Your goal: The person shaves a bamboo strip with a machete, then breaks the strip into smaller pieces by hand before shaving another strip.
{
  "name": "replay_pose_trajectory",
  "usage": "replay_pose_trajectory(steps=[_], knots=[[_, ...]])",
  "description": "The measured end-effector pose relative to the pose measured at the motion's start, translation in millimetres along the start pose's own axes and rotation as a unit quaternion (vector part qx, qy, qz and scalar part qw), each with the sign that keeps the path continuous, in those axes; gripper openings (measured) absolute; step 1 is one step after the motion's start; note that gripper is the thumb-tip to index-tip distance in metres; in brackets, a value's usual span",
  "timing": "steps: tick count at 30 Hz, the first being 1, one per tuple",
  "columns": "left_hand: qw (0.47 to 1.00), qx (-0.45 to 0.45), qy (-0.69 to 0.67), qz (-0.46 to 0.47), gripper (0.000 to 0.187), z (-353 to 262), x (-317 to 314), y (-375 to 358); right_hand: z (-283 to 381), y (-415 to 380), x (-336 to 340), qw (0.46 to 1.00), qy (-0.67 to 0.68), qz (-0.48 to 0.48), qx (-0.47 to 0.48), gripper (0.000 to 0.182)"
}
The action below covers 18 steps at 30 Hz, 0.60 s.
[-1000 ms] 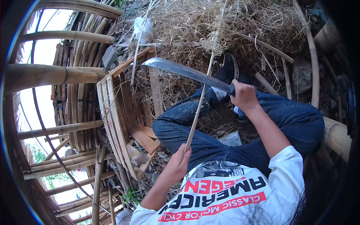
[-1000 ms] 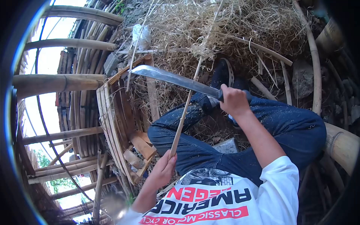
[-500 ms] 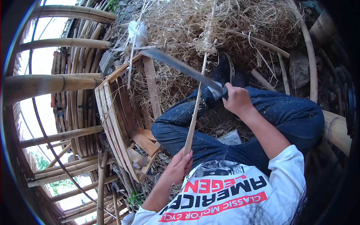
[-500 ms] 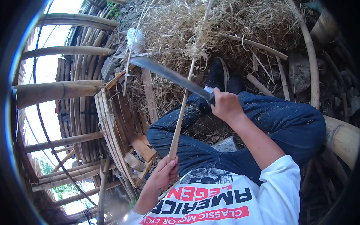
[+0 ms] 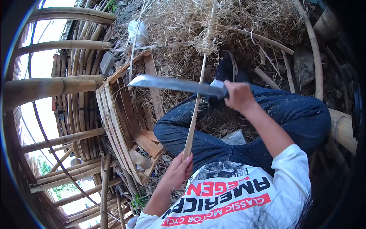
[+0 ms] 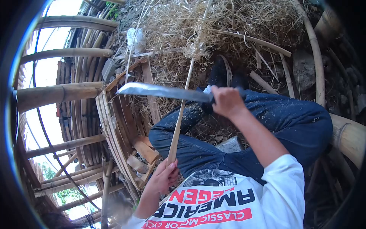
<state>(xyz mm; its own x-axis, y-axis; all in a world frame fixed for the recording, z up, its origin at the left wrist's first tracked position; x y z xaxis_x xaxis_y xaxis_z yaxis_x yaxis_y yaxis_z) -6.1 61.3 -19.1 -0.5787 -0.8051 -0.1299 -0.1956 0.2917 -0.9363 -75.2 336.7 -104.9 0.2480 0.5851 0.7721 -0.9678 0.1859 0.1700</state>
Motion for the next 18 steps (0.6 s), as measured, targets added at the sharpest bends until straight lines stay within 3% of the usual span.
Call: replay_pose_trajectory(steps=[2, 4, 8, 11, 16, 18], knots=[[1.000, -0.005, -0.005, -0.003, 0.012, 0, 5, -3, -37, 4, -1, 0.996, -0.038, -0.010, -0.077, 0.036], [0.995, 0.025, -0.081, 0.057, 0.014, 8, -1, -4, -71, 0, 6, 0.983, -0.001, -0.030, -0.179, 0.028], [0.983, 0.063, -0.129, 0.116, 0.017, 16, -13, 4, -40, -8, 12, 0.986, 0.025, -0.062, -0.150, 0.028], [0.937, 0.082, -0.233, 0.245, 0.022, 7, -24, -5, -30, -7, 7, 0.992, 0.041, -0.065, -0.096, 0.029], [0.928, 0.102, -0.278, 0.227, 0.022, 8, -23, -5, -61, 2, 12, 0.981, 0.023, -0.075, -0.176, 0.026], [0.998, 0.018, -0.051, 0.022, 0.017, 7, -2, 11, -53, -7, 6, 0.979, 0.067, -0.038, -0.187, 0.031]])
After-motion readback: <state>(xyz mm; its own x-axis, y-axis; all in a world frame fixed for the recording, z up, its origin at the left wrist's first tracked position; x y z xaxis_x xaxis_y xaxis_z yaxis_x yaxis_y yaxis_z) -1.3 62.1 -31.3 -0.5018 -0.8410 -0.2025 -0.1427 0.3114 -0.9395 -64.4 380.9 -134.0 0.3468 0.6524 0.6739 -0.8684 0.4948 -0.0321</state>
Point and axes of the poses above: each hand's wrist, its own y-axis towards the middle knuckle, its own x-axis out of the back of the hand, z = x × y, the point moved 10 cm from there along y, towards the middle knuckle, and after that the axes turned 8 degrees about x, right-handed, at the moved point
